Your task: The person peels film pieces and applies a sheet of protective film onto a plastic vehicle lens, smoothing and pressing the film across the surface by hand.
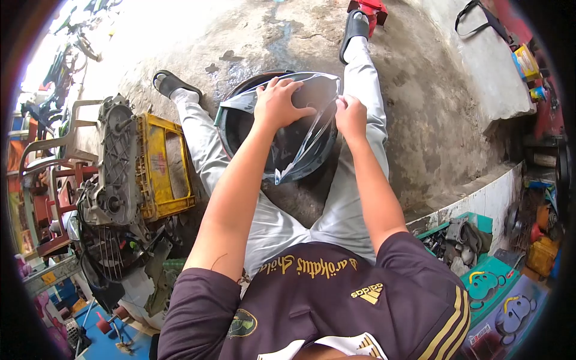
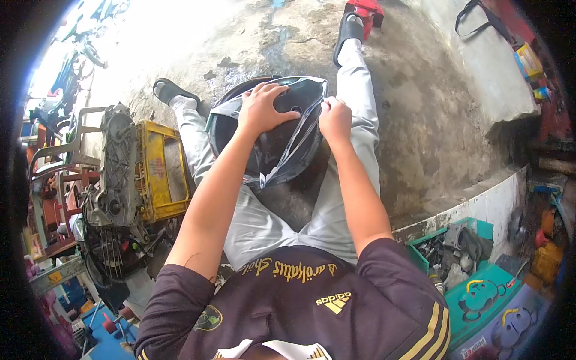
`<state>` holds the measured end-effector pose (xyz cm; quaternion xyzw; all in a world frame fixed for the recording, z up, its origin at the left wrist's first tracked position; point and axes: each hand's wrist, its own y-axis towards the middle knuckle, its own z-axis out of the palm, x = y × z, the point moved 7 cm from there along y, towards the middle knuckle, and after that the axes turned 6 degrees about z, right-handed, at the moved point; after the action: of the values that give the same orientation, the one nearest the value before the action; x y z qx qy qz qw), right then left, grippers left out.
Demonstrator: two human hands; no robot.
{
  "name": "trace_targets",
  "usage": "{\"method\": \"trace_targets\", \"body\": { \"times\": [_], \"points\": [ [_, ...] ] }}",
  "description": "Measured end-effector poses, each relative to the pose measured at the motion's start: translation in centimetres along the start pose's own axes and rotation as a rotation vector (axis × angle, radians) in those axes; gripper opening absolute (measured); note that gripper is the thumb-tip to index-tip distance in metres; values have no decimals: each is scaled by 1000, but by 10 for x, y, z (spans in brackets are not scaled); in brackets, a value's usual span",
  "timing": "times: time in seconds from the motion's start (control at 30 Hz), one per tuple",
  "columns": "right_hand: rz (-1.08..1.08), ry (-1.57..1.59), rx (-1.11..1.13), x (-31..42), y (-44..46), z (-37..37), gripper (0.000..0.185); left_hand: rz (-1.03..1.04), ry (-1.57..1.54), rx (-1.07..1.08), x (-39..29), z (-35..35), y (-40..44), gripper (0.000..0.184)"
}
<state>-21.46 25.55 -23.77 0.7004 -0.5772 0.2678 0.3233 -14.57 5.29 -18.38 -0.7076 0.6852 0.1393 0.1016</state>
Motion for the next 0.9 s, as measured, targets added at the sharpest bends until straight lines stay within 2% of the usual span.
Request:
{"method": "trace_targets", "body": {
  "times": [0.07,0.13,0.2,0.27,0.3,0.47,0.67,0.77,0.9],
  "points": [
    [-10,23,-5,3,-1,-3,12,3,-9,3,3,4,0,85],
    [69,20,41,-3,9,1,12,19,-1,-45,4,7,1,86],
    [24,21,-30,-7,21,3,13,17,11,-43,4,8,0,85],
    [169,53,18,-10,28,5,14,13,-11,-35,3,7,1,85],
    [135,-27,-10,-7,23,5,15,16,-11,-39,3,5,1,85],
    [6,43,-12,6,-21,-4,11,15,-42,-23,3,6,2,86],
    [243,86,10,-24,25,7,18,43,-4,-67,3,6,1,86],
    [226,80,17,-24,16,7,18,30,-36,-28,1,2,0,85],
    [101,110,-33,-6,-36,-4,17,25,-18,-27,1,4,1,85]
  ]
}}
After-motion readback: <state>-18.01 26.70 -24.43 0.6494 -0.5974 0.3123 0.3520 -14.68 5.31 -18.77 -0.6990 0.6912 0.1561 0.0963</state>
